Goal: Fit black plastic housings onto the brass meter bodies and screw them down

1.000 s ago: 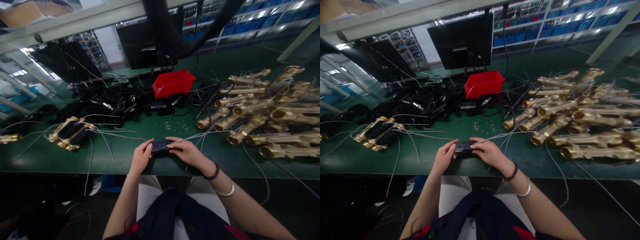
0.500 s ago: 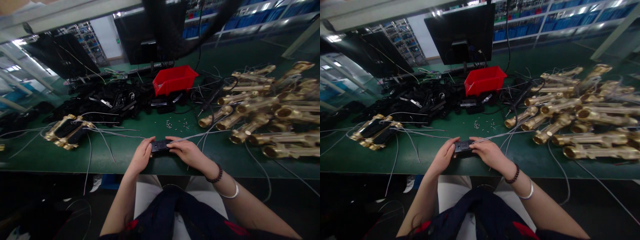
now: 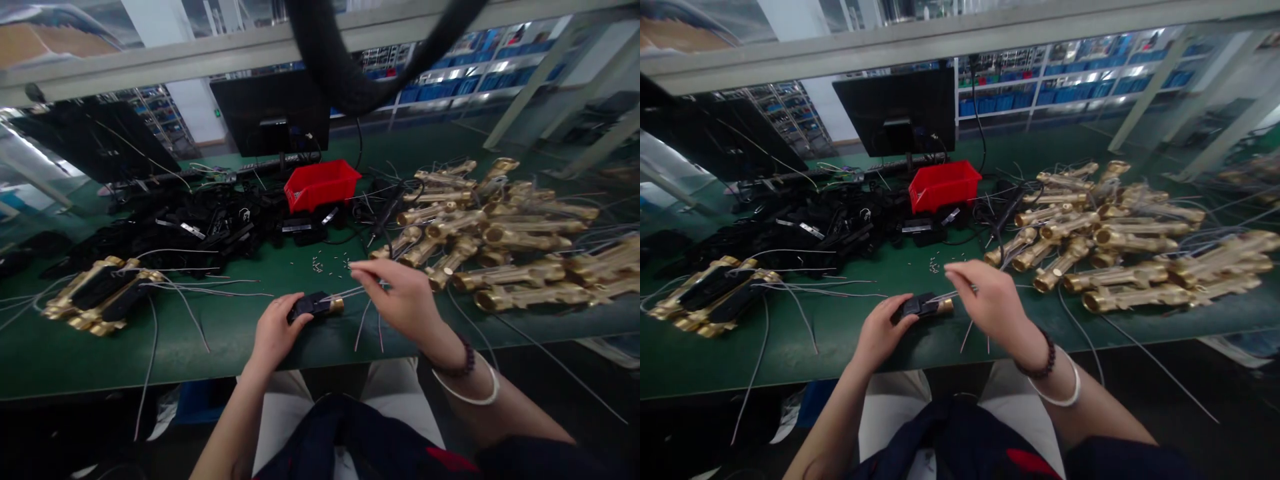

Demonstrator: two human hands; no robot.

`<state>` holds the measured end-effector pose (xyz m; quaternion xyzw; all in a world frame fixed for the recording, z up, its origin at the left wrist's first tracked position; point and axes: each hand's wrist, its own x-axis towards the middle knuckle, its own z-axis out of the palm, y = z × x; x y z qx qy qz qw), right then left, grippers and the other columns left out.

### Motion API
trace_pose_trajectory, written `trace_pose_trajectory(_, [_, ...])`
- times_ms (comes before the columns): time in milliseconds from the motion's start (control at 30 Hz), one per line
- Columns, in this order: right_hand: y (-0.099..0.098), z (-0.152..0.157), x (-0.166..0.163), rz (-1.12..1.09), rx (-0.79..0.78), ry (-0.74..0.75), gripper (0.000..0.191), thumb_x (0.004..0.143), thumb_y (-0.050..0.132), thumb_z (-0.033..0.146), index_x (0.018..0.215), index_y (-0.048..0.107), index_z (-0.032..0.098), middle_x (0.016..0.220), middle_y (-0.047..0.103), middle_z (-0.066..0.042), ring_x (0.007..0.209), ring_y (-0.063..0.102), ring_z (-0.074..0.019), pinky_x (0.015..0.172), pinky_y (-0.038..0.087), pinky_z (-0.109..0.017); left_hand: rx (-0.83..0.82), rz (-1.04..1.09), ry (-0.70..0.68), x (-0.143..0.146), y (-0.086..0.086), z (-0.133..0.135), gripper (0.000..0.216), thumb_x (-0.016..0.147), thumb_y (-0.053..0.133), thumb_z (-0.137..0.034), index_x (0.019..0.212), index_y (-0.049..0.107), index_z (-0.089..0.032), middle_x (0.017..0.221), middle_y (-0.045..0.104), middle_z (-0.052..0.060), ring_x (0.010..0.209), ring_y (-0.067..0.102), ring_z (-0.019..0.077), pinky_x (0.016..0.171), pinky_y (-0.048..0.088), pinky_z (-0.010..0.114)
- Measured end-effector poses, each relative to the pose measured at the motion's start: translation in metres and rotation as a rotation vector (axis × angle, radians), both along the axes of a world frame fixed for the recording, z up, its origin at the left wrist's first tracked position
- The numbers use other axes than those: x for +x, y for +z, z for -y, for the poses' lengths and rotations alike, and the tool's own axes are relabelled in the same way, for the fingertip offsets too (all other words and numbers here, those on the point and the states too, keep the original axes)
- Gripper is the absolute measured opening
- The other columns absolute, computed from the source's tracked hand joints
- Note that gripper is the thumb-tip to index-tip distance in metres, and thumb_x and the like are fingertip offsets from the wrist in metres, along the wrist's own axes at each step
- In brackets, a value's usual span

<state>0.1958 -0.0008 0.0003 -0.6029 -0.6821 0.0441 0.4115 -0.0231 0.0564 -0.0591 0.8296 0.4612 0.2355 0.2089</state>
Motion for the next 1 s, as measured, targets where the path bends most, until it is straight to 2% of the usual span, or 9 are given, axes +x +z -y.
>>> trace_pose_trajectory(67, [-0.005, -0.031, 0.011, 0.092, -0.248, -0.049, 0.019, 0.088, 0.052, 0.017, 0.095, 0.069, 0.02, 0.099, 0.069, -0.007, 0.093, 0.063, -0.0238, 0.087, 0.048, -0.037, -0.006, -0.01, 0.002, 0.0, 0.0, -0.001, 0.031, 0.08, 0.063, -0.024, 0.111, 0.062, -0.019, 0.11, 0.066, 0.008, 0.103, 0.06, 0.0241, 0.092, 0.048, 0.037])
trace_pose_trajectory(100, [-0.012, -0.047, 0.016, 0.115, -0.329, -0.039, 0.014, 0.082, 0.059, 0.012, 0.084, 0.071, 0.018, 0.09, 0.07, -0.008, 0.086, 0.064, -0.0244, 0.082, 0.049, -0.035, -0.008, -0.013, 0.002, 0.0, 0.0, -0.001, 0.031, 0.08, 0.063, -0.024, 0.111, 0.061, -0.019, 0.11, 0.066, 0.009, 0.103, 0.06, 0.0243, 0.092, 0.048, 0.038])
trace_pose_trajectory(200, [-0.042, -0.08, 0.023, 0.149, -0.448, -0.015, 0.014, 0.066, 0.071, 0.005, 0.061, 0.065, 0.017, 0.067, 0.067, -0.006, 0.066, 0.063, -0.0217, 0.063, 0.048, -0.029, -0.01, -0.014, -0.001, 0.001, 0.0, 0.0, 0.031, 0.08, 0.062, -0.023, 0.112, 0.06, -0.018, 0.111, 0.065, 0.009, 0.103, 0.059, 0.0243, 0.092, 0.047, 0.038])
trace_pose_trajectory(300, [-0.06, -0.085, 0.022, 0.169, -0.471, 0.01, 0.015, 0.069, 0.069, 0.006, 0.059, 0.062, 0.016, 0.067, 0.064, -0.006, 0.064, 0.06, -0.0198, 0.059, 0.045, -0.027, -0.017, -0.014, -0.012, 0.003, 0.002, 0.001, 0.03, 0.081, 0.061, -0.022, 0.111, 0.06, -0.019, 0.11, 0.065, 0.008, 0.102, 0.06, 0.0236, 0.091, 0.048, 0.037])
trace_pose_trajectory(367, [-0.057, -0.078, 0.018, 0.177, -0.46, 0.053, 0.011, 0.076, 0.063, 0.007, 0.067, 0.063, 0.014, 0.072, 0.064, -0.008, 0.068, 0.06, -0.0195, 0.063, 0.044, -0.028, -0.029, -0.025, -0.018, 0.004, 0.005, 0.001, 0.03, 0.081, 0.061, -0.022, 0.111, 0.059, -0.02, 0.109, 0.065, 0.007, 0.101, 0.06, 0.0231, 0.09, 0.048, 0.036])
trace_pose_trajectory(500, [-0.031, -0.057, -0.001, 0.182, -0.427, 0.266, 0.01, 0.086, 0.055, 0.009, 0.083, 0.063, 0.014, 0.082, 0.064, -0.005, 0.077, 0.058, -0.0157, 0.071, 0.043, -0.025, -0.04, -0.059, -0.005, 0.005, 0.007, 0.001, 0.029, 0.082, 0.061, -0.022, 0.11, 0.059, -0.02, 0.108, 0.065, 0.006, 0.101, 0.06, 0.0222, 0.09, 0.048, 0.035])
trace_pose_trajectory(667, [-0.01, -0.05, -0.025, 0.243, -0.431, 0.491, 0.012, 0.085, 0.055, 0.008, 0.081, 0.064, 0.014, 0.081, 0.061, -0.005, 0.078, 0.055, -0.0165, 0.073, 0.042, -0.025, -0.043, -0.06, 0.009, 0.004, 0.004, 0.002, 0.03, 0.081, 0.062, -0.021, 0.111, 0.058, -0.019, 0.108, 0.065, 0.006, 0.103, 0.059, 0.0218, 0.091, 0.047, 0.034])
trace_pose_trajectory(800, [-0.014, -0.056, -0.029, 0.253, -0.436, 0.509, 0.01, 0.083, 0.057, 0.007, 0.078, 0.064, 0.013, 0.079, 0.06, -0.006, 0.078, 0.054, -0.0175, 0.072, 0.041, -0.026, -0.043, -0.058, 0.01, 0.005, 0.005, 0.003, 0.03, 0.081, 0.062, -0.02, 0.111, 0.059, -0.018, 0.109, 0.065, 0.007, 0.102, 0.06, 0.0218, 0.09, 0.047, 0.034])
trace_pose_trajectory(1000, [-0.028, -0.056, -0.028, 0.182, -0.405, 0.421, 0.007, 0.083, 0.061, 0.01, 0.077, 0.062, 0.012, 0.077, 0.058, -0.005, 0.075, 0.054, -0.0165, 0.071, 0.041, -0.027, -0.044, -0.05, 0.019, 0.005, 0.004, 0.003, 0.03, 0.082, 0.061, -0.022, 0.111, 0.058, -0.02, 0.11, 0.064, 0.006, 0.104, 0.059, 0.0215, 0.091, 0.047, 0.033])
